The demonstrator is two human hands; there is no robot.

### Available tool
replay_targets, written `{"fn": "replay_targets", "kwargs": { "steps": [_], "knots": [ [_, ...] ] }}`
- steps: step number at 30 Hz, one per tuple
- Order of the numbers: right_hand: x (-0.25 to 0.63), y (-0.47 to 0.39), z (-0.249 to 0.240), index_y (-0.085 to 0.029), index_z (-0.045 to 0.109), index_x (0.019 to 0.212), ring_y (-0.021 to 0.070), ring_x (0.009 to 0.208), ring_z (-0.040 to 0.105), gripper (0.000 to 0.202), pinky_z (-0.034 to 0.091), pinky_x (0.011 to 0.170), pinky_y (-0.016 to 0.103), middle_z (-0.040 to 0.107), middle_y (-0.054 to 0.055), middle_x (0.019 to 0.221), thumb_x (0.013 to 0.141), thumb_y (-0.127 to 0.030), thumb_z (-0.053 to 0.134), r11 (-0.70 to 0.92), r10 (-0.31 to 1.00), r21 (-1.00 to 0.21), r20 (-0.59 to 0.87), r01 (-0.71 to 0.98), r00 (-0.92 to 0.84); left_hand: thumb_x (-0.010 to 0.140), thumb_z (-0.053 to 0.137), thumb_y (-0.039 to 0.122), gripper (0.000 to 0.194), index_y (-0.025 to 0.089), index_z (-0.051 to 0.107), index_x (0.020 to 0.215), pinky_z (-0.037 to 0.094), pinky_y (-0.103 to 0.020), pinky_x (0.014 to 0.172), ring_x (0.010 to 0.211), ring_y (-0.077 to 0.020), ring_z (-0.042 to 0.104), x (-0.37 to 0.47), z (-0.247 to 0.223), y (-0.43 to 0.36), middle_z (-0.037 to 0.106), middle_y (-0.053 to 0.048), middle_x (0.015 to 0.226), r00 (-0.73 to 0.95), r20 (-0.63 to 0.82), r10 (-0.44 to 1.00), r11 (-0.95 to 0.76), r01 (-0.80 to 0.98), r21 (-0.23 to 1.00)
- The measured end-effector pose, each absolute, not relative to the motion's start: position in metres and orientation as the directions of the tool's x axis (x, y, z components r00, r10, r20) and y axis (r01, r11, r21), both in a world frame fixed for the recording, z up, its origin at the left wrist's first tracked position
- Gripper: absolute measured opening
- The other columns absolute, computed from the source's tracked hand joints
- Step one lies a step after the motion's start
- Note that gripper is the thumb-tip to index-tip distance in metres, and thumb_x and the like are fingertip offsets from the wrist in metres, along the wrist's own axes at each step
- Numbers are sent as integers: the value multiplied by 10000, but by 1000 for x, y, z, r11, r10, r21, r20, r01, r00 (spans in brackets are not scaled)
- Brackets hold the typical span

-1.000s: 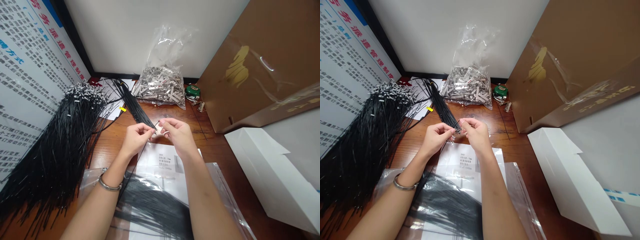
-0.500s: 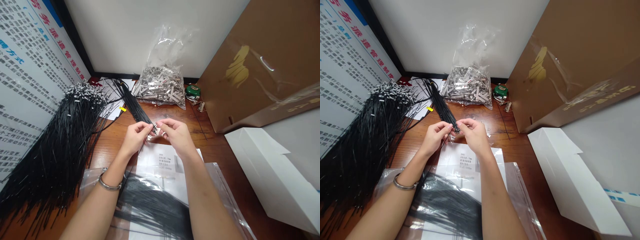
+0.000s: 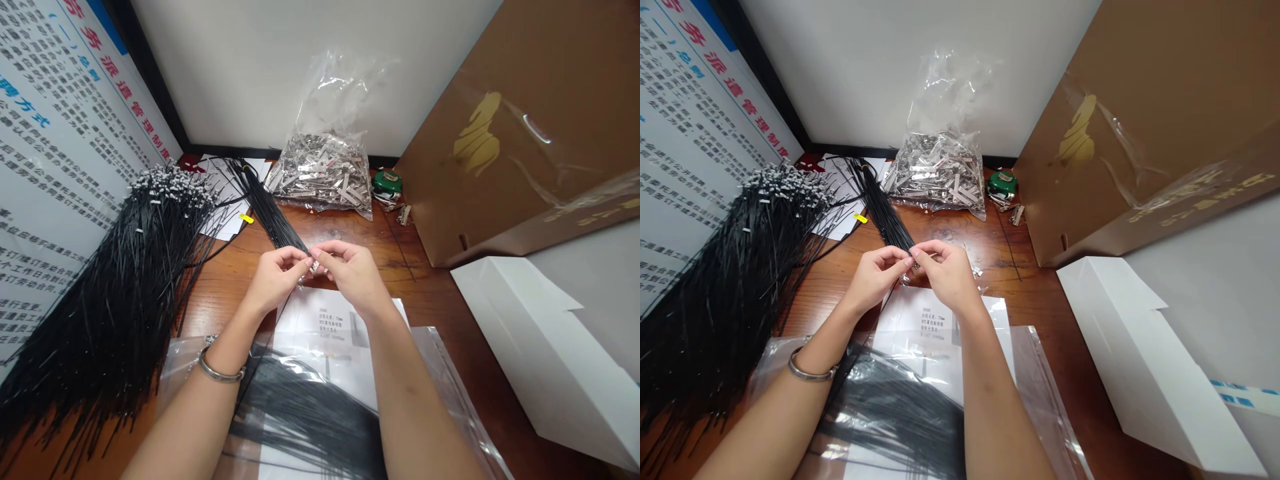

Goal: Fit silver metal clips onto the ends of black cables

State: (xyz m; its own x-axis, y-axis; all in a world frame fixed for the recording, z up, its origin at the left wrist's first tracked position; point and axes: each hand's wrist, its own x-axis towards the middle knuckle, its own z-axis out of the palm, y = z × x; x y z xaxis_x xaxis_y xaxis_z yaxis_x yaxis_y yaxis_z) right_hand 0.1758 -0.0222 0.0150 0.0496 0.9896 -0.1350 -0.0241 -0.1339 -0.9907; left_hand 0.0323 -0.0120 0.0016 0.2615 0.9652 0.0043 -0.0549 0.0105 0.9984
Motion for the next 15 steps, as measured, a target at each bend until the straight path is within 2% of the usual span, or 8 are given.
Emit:
{"fn": "replay_targets", "kwargs": {
  "steps": [9,15],
  "knots": [
    [174,-21,12,-165,652,739,134,559,565,240,459,550,278,620,3,601,694,-400,679,-112,993,-994,-111,11,24,807,624,311,208,129,661,713,490,-243,610,636,-141,638,32,-2,-12,714,-63,698,256,66,964,-84,59,995],
    [173,-21,11,-166,659,747,141,589,582,223,476,574,286,647,18,647,709,-386,655,-76,997,-995,-74,71,32,815,604,288,192,139,658,707,469,-228,563,588,-118,601,32,-2,-12,704,-40,686,236,78,969,-103,95,990]
  ]
}}
